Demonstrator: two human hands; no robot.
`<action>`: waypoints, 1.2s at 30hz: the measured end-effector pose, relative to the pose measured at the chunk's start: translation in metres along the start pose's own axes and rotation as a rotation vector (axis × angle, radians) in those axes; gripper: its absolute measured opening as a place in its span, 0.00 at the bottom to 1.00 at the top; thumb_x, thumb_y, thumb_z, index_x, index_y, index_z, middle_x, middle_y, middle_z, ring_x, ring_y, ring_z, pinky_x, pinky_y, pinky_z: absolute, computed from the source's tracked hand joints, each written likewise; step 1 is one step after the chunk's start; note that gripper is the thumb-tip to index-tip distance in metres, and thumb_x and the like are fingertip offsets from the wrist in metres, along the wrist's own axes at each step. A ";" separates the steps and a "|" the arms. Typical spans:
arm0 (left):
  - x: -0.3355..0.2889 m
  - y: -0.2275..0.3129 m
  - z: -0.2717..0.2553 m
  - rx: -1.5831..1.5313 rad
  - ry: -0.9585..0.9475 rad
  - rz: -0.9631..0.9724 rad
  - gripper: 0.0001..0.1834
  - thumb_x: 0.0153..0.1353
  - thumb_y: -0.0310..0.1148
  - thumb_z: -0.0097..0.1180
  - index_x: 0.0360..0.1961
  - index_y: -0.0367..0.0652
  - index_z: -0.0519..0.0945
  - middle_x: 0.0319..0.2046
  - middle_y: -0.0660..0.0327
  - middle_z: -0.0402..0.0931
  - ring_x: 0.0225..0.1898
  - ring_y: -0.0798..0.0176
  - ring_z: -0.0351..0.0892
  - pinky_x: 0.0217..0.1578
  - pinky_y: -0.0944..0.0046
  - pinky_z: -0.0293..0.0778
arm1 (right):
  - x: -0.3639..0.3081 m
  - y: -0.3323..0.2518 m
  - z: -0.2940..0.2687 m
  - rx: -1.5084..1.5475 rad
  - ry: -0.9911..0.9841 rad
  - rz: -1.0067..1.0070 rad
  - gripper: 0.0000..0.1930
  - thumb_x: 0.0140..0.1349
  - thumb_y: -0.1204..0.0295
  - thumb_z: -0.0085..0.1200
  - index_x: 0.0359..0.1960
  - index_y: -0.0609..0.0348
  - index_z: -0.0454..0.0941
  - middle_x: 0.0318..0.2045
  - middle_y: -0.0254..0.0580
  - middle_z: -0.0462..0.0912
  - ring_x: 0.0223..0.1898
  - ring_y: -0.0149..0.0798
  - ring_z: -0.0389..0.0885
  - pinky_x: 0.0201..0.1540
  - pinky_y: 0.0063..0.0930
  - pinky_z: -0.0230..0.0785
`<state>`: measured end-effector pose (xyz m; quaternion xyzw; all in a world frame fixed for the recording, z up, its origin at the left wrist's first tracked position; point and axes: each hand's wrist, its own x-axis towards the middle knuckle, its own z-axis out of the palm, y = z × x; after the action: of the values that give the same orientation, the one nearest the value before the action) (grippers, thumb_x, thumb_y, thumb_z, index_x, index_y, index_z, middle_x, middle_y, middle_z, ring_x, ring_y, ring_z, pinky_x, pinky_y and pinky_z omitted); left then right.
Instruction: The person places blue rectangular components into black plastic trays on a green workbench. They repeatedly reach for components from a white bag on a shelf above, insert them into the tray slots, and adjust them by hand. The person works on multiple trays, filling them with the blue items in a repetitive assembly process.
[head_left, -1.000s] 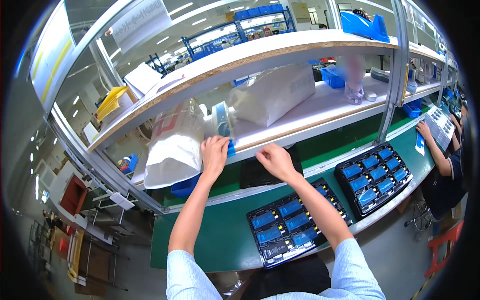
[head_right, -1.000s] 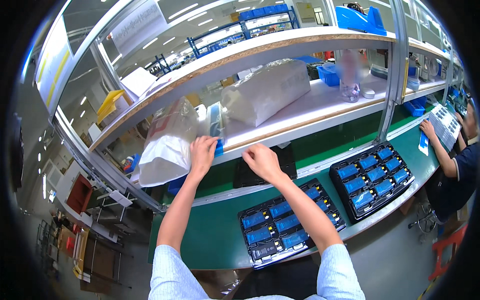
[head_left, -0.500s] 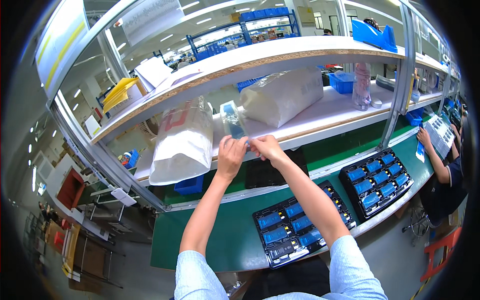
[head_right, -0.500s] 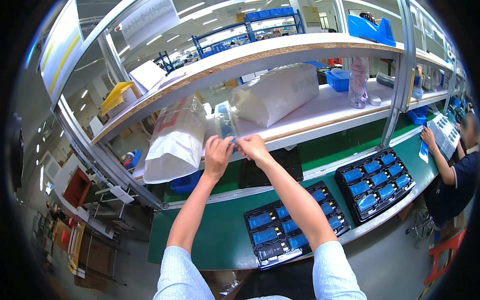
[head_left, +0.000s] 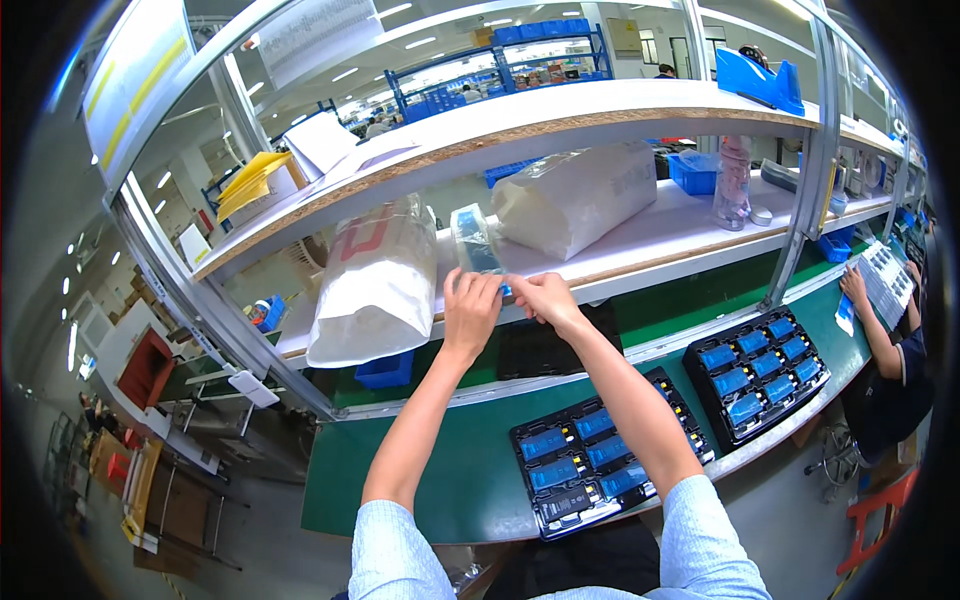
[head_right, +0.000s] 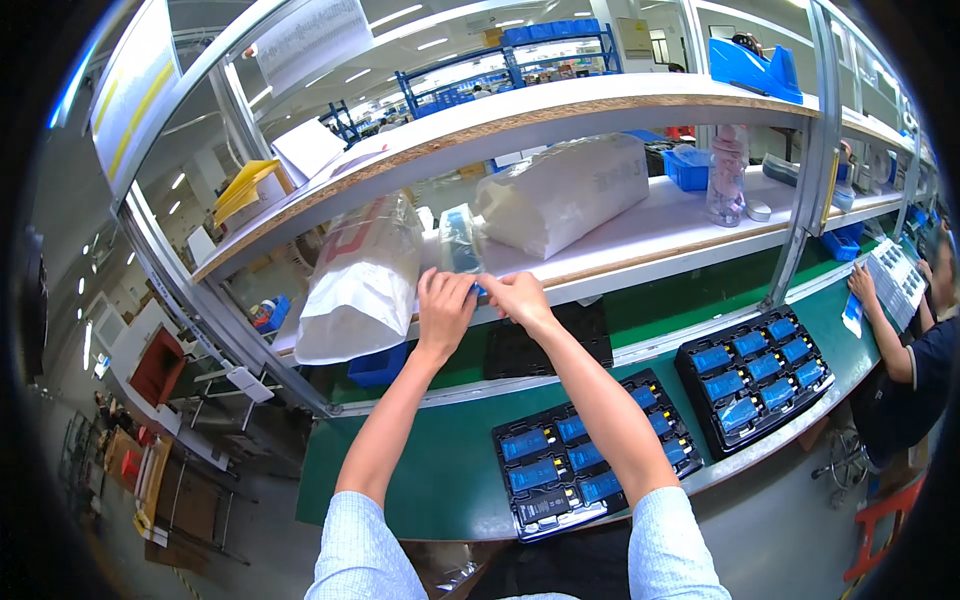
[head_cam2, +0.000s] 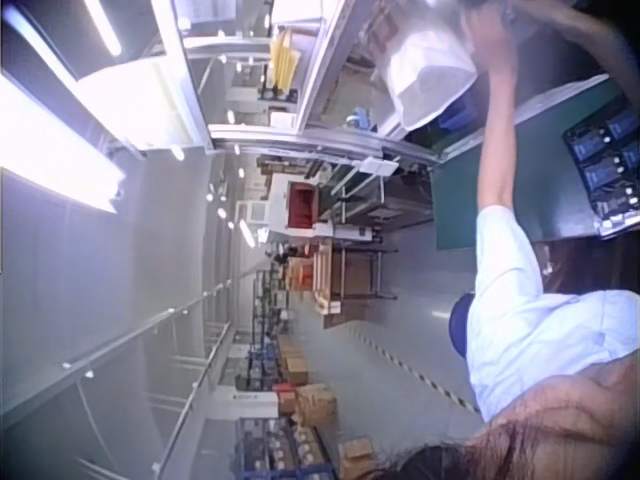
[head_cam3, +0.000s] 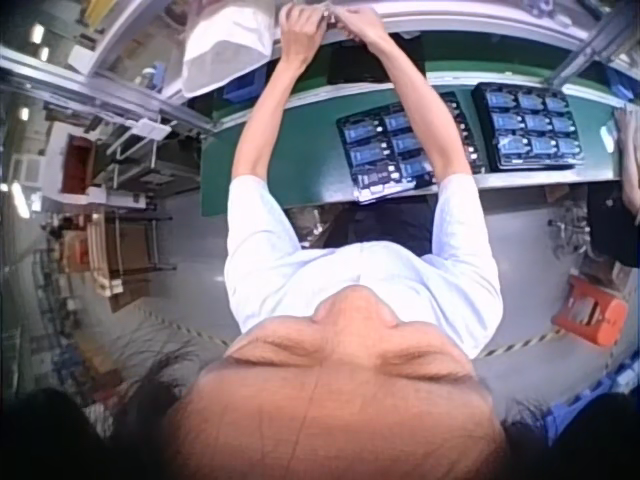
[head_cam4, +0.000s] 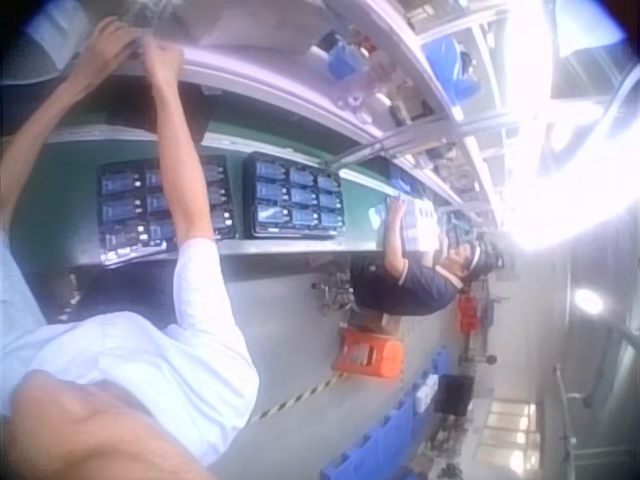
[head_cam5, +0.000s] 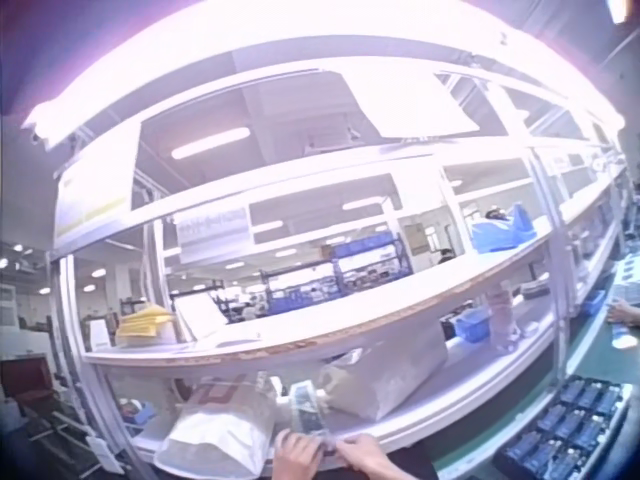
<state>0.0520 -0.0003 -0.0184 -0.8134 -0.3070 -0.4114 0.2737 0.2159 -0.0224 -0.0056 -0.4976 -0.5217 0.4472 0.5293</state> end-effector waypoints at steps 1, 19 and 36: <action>-0.001 0.001 -0.001 -0.023 -0.014 -0.016 0.16 0.52 0.30 0.63 0.43 0.43 0.77 0.41 0.60 0.78 0.46 0.57 0.74 0.58 0.49 0.61 | 0.002 -0.002 0.001 -0.024 -0.008 -0.039 0.14 0.55 0.63 0.59 0.19 0.62 0.78 0.17 0.32 0.76 0.15 0.25 0.70 0.16 0.22 0.59; -0.008 -0.021 0.014 -0.112 -0.034 -0.409 0.13 0.48 0.28 0.62 0.38 0.45 0.80 0.37 0.56 0.78 0.45 0.50 0.74 0.48 0.53 0.66 | -0.044 0.019 -0.020 0.291 -0.076 0.084 0.12 0.59 0.65 0.54 0.24 0.60 0.75 0.18 0.31 0.71 0.15 0.23 0.66 0.15 0.19 0.53; 0.016 0.004 -0.019 -0.391 -0.446 -0.049 0.33 0.43 0.13 0.46 0.54 0.46 0.75 0.58 0.60 0.70 0.56 0.50 0.65 0.59 0.53 0.58 | -0.058 0.054 -0.028 0.221 -0.016 0.085 0.09 0.60 0.68 0.56 0.29 0.62 0.78 0.24 0.33 0.76 0.22 0.25 0.74 0.21 0.18 0.65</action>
<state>0.0532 -0.0117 0.0042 -0.9134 -0.2940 -0.2802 0.0276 0.2430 -0.0761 -0.0646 -0.4544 -0.4517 0.5280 0.5574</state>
